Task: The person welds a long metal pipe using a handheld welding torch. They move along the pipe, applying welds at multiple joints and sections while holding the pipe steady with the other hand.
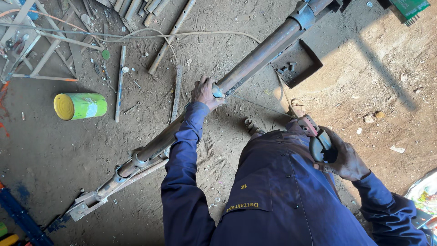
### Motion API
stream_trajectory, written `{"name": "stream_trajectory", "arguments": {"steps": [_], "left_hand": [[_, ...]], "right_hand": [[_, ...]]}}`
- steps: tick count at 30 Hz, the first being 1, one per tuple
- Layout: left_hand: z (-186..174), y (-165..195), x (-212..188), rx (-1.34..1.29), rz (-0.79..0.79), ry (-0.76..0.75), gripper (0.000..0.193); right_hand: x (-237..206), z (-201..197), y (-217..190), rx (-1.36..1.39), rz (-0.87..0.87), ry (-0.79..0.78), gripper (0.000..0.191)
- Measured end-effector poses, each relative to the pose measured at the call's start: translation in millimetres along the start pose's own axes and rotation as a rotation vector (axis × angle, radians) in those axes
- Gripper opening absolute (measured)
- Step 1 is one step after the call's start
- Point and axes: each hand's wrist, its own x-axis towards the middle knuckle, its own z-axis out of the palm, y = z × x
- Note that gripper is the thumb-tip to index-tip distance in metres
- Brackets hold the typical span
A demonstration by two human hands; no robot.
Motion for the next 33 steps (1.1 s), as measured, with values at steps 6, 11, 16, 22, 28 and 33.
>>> {"name": "stream_trajectory", "arguments": {"steps": [6,11,16,22,28,33], "left_hand": [[5.2,-5.0,0.8,-0.020,-0.003,0.000,0.085],[5.6,-3.8,0.1,-0.024,0.009,0.015,0.085],[3.1,-0.8,1.6,-0.005,-0.034,-0.022,0.088],[7.2,-5.5,-1.0,-0.005,0.019,0.041,0.074],[13.1,-10.8,0.8,-0.049,0.083,0.132,0.083],[17.8,-14.2,6.5,-0.081,0.111,0.142,0.075]], "right_hand": [[1.0,-0.3,-1.1,-0.013,0.008,-0.008,0.122],[0.8,-0.4,-2.9,0.023,-0.017,-0.006,0.120],[1.2,0.4,-4.8,0.050,-0.043,-0.008,0.119],[4.6,5.3,-0.8,-0.050,0.133,-0.002,0.121],[4.5,8.6,5.5,0.341,-0.032,-0.056,0.111],[5.8,4.9,4.2,0.226,0.020,-0.056,0.110]]}}
